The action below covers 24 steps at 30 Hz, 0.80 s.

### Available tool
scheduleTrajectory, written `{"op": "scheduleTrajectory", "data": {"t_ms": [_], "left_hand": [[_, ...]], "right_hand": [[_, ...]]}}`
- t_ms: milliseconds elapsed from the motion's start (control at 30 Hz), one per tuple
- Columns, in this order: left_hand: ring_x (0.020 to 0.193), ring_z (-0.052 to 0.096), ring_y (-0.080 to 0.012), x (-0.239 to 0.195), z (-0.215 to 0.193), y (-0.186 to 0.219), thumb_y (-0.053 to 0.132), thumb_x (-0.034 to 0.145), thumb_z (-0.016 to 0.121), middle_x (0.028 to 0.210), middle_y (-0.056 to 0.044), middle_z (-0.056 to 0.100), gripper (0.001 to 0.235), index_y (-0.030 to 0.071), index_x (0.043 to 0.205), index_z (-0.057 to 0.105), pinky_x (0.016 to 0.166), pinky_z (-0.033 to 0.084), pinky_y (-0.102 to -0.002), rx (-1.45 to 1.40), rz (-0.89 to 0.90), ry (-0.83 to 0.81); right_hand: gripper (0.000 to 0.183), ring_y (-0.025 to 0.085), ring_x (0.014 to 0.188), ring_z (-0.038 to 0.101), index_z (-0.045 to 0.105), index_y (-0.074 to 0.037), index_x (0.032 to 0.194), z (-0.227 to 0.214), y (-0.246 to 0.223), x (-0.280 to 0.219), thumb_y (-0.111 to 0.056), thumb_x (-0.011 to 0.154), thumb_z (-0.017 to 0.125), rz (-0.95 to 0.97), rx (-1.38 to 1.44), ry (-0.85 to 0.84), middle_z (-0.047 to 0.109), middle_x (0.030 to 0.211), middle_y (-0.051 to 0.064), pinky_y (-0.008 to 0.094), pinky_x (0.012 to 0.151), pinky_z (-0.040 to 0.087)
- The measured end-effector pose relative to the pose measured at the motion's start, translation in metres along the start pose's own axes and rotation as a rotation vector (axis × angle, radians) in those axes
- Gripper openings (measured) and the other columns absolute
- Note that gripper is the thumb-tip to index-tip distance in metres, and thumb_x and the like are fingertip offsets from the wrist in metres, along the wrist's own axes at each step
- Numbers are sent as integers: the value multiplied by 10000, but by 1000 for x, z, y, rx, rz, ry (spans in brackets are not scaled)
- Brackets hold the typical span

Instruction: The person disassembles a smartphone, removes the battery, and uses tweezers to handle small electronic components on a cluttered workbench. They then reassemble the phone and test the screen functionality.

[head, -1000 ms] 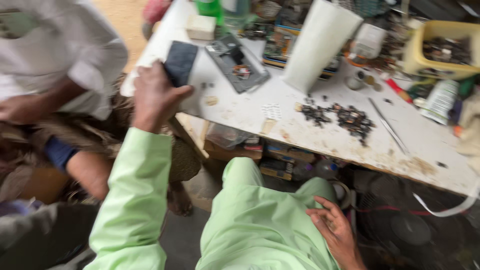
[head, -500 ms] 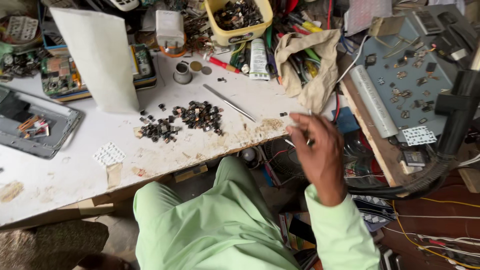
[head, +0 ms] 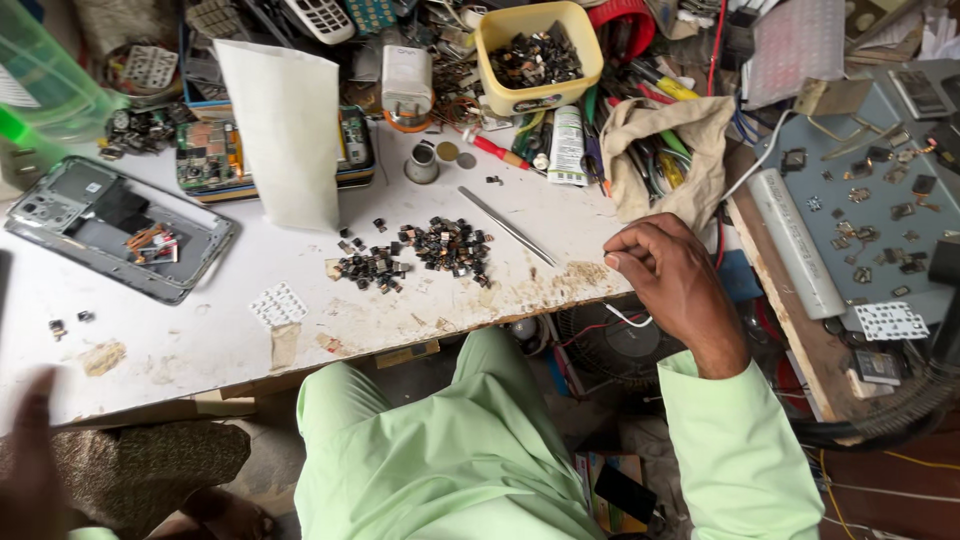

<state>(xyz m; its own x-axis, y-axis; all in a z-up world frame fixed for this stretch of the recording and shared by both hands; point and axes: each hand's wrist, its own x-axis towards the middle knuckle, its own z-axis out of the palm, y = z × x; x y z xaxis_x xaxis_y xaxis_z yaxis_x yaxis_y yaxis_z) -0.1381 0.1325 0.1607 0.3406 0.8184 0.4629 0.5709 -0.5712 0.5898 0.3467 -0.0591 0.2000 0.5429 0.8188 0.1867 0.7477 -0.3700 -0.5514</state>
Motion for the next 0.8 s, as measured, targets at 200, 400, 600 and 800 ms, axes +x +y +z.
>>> {"op": "scheduleTrajectory", "data": {"t_ms": [200, 400, 600, 800], "left_hand": [[1195, 689, -297, -41, 80, 111, 113, 755, 863, 1298, -130, 665, 483, 47, 1201, 689, 980, 564, -345, -601, 174, -312], [1056, 720, -234, -69, 151, 134, -57, 942, 705, 1323, -163, 633, 430, -15, 1361, 617, 925, 614, -336, -1214, -80, -574], [1076, 700, -166, -121, 202, 104, -29, 1009, 627, 1148, -116, 717, 288, -46, 1296, 611, 965, 586, -319, -1356, -394, -631], [1065, 699, -158, -155, 231, 85, -2, 990, 656, 1142, -101, 726, 206, -41, 1192, 654, 971, 580, -327, -1427, -533, -619]], "right_hand": [[190, 138, 863, 700, 633, 8, 1109, 21, -18, -61, -119, 974, 674, -4, 671, -122, 756, 992, 87, 275, 749, 582], [228, 144, 835, 687, 704, 90, 1171, 112, -28, -139, -65, 1004, 697, 279, 1205, -406, 741, 969, 131, 290, 748, 574], [266, 140, 834, 720, 652, 31, 1186, 148, -7, -167, -48, 936, 697, 356, 1178, -320, 758, 1011, 105, 278, 743, 616], [236, 146, 873, 729, 671, 74, 1186, 167, 8, -180, -32, 977, 701, 266, 1082, -361, 757, 1003, 110, 284, 806, 604]]}}
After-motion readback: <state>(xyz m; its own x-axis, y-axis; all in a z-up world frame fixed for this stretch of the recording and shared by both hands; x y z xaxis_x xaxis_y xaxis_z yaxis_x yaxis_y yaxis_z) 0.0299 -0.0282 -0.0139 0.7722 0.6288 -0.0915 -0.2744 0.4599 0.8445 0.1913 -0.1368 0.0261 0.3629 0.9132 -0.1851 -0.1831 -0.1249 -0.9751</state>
